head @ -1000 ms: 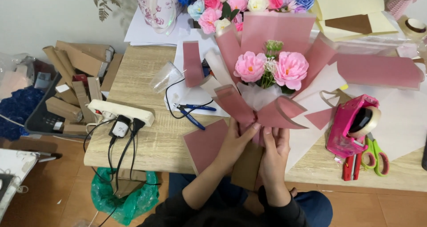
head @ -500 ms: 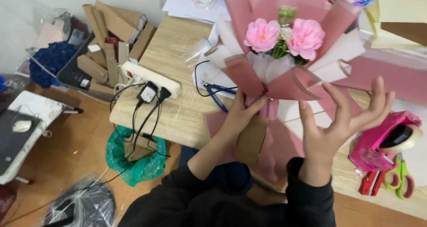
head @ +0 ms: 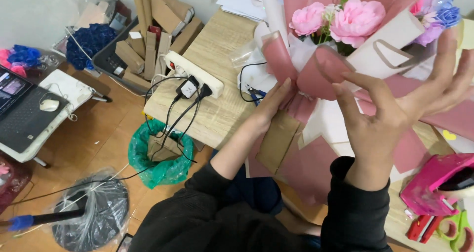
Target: The person wraps a bouquet of pink artificial flowers in pink and white paper. They secure the wrapping with clear tape and adjust the folds to create a neat presentation.
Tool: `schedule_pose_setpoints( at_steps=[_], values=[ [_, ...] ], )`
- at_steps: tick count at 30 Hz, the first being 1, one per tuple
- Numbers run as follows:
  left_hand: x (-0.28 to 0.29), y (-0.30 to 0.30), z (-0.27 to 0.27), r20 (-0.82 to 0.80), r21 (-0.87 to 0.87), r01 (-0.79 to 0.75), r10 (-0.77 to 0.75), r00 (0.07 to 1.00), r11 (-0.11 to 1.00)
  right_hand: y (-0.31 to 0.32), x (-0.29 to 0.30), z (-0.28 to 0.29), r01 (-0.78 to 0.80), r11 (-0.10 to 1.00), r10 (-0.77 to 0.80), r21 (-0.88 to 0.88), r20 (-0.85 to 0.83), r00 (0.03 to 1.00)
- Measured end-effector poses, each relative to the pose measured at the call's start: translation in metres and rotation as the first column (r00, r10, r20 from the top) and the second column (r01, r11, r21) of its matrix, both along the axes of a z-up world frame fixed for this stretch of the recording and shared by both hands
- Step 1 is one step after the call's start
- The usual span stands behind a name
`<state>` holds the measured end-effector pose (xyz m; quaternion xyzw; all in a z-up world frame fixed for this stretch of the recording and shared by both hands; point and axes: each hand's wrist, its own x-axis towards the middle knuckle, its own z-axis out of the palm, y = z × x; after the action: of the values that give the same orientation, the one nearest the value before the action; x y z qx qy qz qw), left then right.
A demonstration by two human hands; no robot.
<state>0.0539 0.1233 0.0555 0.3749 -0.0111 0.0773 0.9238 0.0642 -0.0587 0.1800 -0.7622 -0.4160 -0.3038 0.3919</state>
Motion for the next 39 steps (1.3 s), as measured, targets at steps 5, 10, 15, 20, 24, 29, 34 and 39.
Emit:
schedule_pose_setpoints(
  at_steps=[5, 10, 15, 20, 24, 29, 34, 39],
  values=[
    [-0.006, 0.003, 0.005, 0.043, 0.026, 0.08, -0.081, 0.996, 0.996, -0.038, 0.019, -0.014, 0.194, 0.98, -0.177, -0.034, 0.276, 0.945],
    [-0.013, -0.025, 0.004, -0.159, 0.246, 0.041, -0.001, 0.987, 0.968, -0.084, 0.051, -0.087, 0.238, 0.951, -0.281, 0.197, 0.233, 0.931],
    [-0.036, -0.073, -0.001, -0.012, 0.416, 0.028, -0.025, 1.0, 0.909, -0.046, -0.025, -0.131, -0.036, 0.779, 0.231, 0.626, -0.233, 0.945],
    [-0.041, -0.12, -0.048, 0.224, 0.497, 0.021, -0.152, 0.963, 0.867, -0.061, -0.064, -0.194, 0.386, 0.668, 0.254, 0.637, -0.682, 0.686],
    [-0.049, -0.141, -0.043, 0.306, 0.548, -0.037, -0.159, 0.939, 0.836, -0.07, -0.076, -0.227, 0.538, 0.538, 0.174, 0.65, -0.709, 0.683],
    [-0.04, -0.129, -0.025, 0.397, 0.534, -0.042, -0.207, 0.894, 0.844, -0.088, -0.057, -0.246, 0.517, 0.558, 0.111, 0.649, -0.676, 0.729],
    [-0.049, -0.133, -0.011, 0.378, 0.543, -0.097, -0.14, 0.915, 0.834, -0.089, -0.067, -0.249, 0.38, 0.525, 0.269, 0.762, -0.572, 0.775],
    [-0.043, -0.123, -0.01, 0.368, 0.491, -0.035, -0.171, 0.914, 0.871, -0.089, -0.068, -0.23, 0.23, 0.472, 0.469, 0.851, -0.464, 0.752]
  ],
)
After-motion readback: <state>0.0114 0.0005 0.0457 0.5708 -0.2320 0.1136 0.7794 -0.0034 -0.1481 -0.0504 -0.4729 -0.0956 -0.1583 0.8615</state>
